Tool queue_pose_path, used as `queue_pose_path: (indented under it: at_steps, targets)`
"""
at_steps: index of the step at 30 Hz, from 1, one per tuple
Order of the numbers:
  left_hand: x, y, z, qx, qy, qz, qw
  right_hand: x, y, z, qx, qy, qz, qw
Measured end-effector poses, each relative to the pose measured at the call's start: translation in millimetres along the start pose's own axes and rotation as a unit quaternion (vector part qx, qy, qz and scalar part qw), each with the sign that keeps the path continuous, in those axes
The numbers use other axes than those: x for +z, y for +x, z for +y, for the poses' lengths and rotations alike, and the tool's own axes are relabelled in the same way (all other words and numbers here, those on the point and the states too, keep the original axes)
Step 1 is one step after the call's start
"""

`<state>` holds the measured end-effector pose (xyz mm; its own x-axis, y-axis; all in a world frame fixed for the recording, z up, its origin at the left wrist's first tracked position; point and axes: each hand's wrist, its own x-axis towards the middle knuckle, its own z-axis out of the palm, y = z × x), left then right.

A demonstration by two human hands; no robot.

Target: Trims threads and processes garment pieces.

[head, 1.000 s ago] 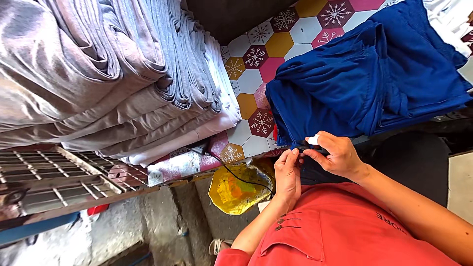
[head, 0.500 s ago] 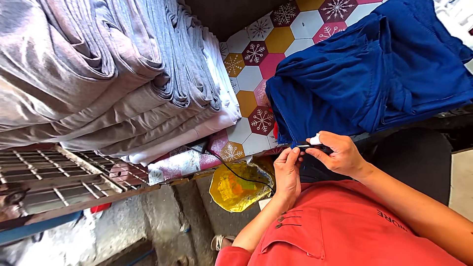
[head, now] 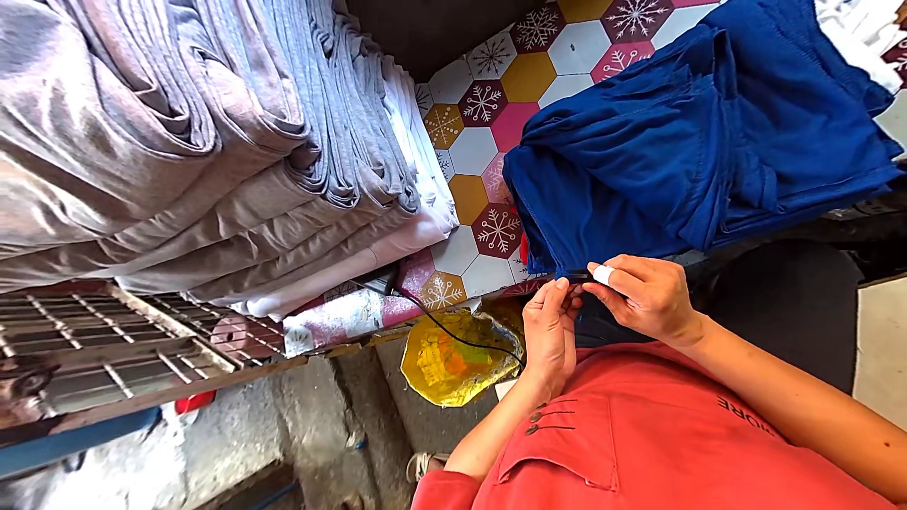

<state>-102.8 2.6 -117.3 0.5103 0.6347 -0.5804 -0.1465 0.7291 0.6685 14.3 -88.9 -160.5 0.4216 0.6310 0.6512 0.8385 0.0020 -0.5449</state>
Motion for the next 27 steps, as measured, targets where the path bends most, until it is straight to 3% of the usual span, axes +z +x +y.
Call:
queue_pose_path:
  at_steps: [7, 12, 17, 21, 23, 24, 26, 27]
  targets:
    - [1.3, 0.0, 0.7, -0.014, -0.006, -0.004, 1.0, -0.2, -9.3, 6.6, 0.061, 0.103, 0.014, 0.993]
    - [2.6, 0.5, 0.3, -0.02, -0.007, -0.006, 1.0, 3.0, -8.5, 4.3, 0.047, 0.08, 0.012, 0.996]
    - [2.2, 1.4, 0.1, -0.017, -0.001, -0.02, 1.0, 3.1, -8.7, 6.2, 0.094, 0.112, -0.013, 0.989]
    - [-4.1, 2.0, -2.3, 0.043, 0.092, -0.082, 0.991, -19.0, 16.5, 17.7, 0.106, 0.06, -0.048, 0.991]
    - [-19.0, 13.2, -4.1, 0.172, 0.219, -0.114, 0.954, -54.1, 54.4, 38.0, 0.146, -0.019, -0.026, 0.989]
    - [-29.0, 23.4, -4.3, 0.255, 0.3, -0.111, 0.913, -70.3, 74.8, 52.9, 0.176, -0.06, -0.006, 0.983]
    - [-48.2, 51.7, -1.9, 0.383, 0.463, -0.083, 0.795, -86.6, 106.1, 89.0, 0.241, -0.132, 0.02, 0.961]
    - [-55.3, 65.0, 1.2, 0.4, 0.533, -0.08, 0.741, -86.2, 113.7, 106.7, 0.274, -0.154, 0.003, 0.949]
